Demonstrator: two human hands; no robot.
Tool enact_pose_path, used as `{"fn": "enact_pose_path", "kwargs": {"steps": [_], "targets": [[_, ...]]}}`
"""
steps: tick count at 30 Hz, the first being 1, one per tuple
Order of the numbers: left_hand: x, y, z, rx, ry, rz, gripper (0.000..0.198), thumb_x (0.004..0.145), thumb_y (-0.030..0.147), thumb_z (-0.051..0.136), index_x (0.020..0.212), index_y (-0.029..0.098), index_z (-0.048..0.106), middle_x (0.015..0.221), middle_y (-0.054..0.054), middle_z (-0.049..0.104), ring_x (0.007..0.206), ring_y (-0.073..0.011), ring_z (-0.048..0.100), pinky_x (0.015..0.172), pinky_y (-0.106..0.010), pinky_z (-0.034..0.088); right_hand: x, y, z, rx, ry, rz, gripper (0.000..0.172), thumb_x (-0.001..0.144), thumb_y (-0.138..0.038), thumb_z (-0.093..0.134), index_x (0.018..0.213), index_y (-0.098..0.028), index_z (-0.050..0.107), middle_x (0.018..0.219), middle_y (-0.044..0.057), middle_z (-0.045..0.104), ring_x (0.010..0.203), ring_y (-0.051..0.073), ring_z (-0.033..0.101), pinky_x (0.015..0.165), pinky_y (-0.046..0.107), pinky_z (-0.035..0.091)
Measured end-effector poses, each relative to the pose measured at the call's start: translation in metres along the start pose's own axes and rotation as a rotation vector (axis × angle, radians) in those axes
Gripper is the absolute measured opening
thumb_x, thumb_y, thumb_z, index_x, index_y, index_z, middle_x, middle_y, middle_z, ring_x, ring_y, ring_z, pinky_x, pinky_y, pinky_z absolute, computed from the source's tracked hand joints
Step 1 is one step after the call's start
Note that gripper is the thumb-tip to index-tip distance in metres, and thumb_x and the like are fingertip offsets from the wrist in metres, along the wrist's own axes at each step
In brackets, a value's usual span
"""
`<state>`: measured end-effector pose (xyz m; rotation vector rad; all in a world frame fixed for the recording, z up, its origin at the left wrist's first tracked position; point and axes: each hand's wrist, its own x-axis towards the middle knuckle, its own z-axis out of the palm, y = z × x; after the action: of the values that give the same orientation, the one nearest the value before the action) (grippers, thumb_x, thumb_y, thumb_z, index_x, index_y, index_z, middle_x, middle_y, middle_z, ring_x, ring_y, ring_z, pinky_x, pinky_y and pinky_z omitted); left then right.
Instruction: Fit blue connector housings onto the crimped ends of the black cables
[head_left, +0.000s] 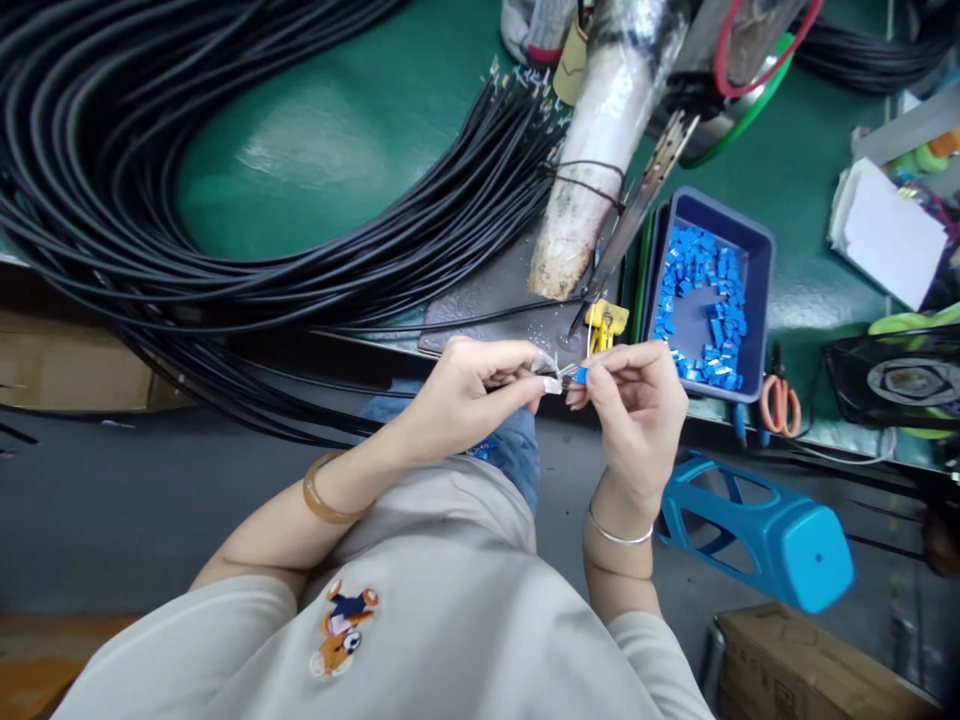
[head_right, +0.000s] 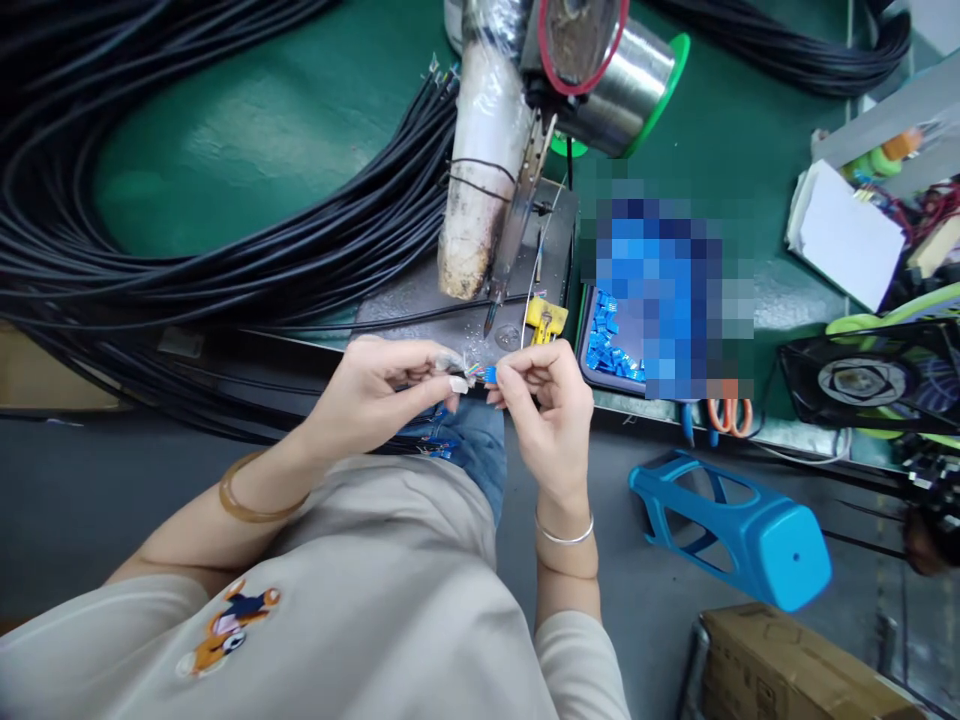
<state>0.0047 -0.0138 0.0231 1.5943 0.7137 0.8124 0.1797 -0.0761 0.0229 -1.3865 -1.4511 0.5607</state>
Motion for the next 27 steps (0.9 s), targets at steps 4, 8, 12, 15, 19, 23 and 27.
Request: {"fn": "enact_pose_path", "kwargs": {"steps": [4,8,12,15,19,23,27], "targets": [[0.005,0.002,-0.006,-0.265,-0.169,-0.205,0.028,0.088,0.022,0.065,0.063,0.010,0.062,0.051,0.002,0.058,0.041,-0.0018,0.036,0.042,-0.016,0.029,-0.002,0.002,0.000,-0.309,0.119,-0.360,0.012,0.089,-0.012,0.066,0.094,-0.022,0.062,0.085,-0.002,0.070,0.080,0.013,0.071,0.072,0.028,0.060],[0.006,0.003,-0.004,-0.297,-0.128,-0.217,0.023,0.088,0.020,0.065,0.067,0.011,0.061,0.056,0.000,0.062,0.046,-0.0025,0.046,0.046,-0.013,0.035,-0.003,-0.004,0.001,-0.402,0.244,-0.356,0.019,0.087,-0.011,0.069,0.100,-0.025,0.072,0.085,-0.001,0.069,0.080,0.013,0.068,0.070,0.027,0.057],[0.004,-0.002,-0.001,-0.316,-0.125,-0.206,0.020,0.086,0.024,0.067,0.072,0.011,0.060,0.059,0.000,0.062,0.052,-0.0043,0.052,0.053,-0.014,0.042,-0.008,-0.008,0.003,-0.422,0.191,-0.288,0.028,0.088,-0.013,0.069,0.110,-0.031,0.074,0.083,-0.002,0.066,0.074,0.010,0.063,0.067,0.025,0.053],[0.004,-0.006,0.000,-0.326,-0.117,-0.217,0.020,0.086,0.027,0.069,0.075,0.012,0.059,0.059,0.001,0.061,0.053,-0.0053,0.054,0.054,-0.015,0.043,-0.013,-0.007,0.005,-0.408,0.136,-0.266,0.033,0.089,-0.013,0.068,0.115,-0.031,0.073,0.085,-0.002,0.068,0.075,0.010,0.064,0.068,0.026,0.054],[0.004,-0.008,0.001,-0.356,-0.092,-0.223,0.022,0.086,0.030,0.069,0.078,0.013,0.057,0.058,0.002,0.061,0.051,-0.0051,0.053,0.052,-0.015,0.041,-0.016,-0.003,0.004,-0.426,0.130,-0.282,0.033,0.088,-0.012,0.068,0.116,-0.031,0.072,0.086,-0.002,0.069,0.074,0.010,0.065,0.067,0.025,0.054],[0.004,-0.008,0.004,-0.326,-0.065,-0.215,0.016,0.089,0.028,0.064,0.089,0.013,0.057,0.058,0.002,0.060,0.051,-0.0062,0.052,0.051,-0.017,0.040,-0.017,0.000,0.004,-0.355,0.181,-0.259,0.030,0.089,-0.010,0.066,0.111,-0.029,0.073,0.083,-0.003,0.072,0.072,0.010,0.069,0.066,0.024,0.056],[0.005,-0.009,0.009,-0.213,0.014,-0.164,0.010,0.088,0.023,0.063,0.085,0.014,0.060,0.061,0.003,0.054,0.052,-0.0053,0.045,0.050,-0.018,0.036,-0.018,0.005,0.007,-0.240,0.408,-0.197,0.022,0.092,-0.015,0.063,0.110,-0.026,0.070,0.076,-0.005,0.068,0.051,0.006,0.061,0.046,0.018,0.047]]}}
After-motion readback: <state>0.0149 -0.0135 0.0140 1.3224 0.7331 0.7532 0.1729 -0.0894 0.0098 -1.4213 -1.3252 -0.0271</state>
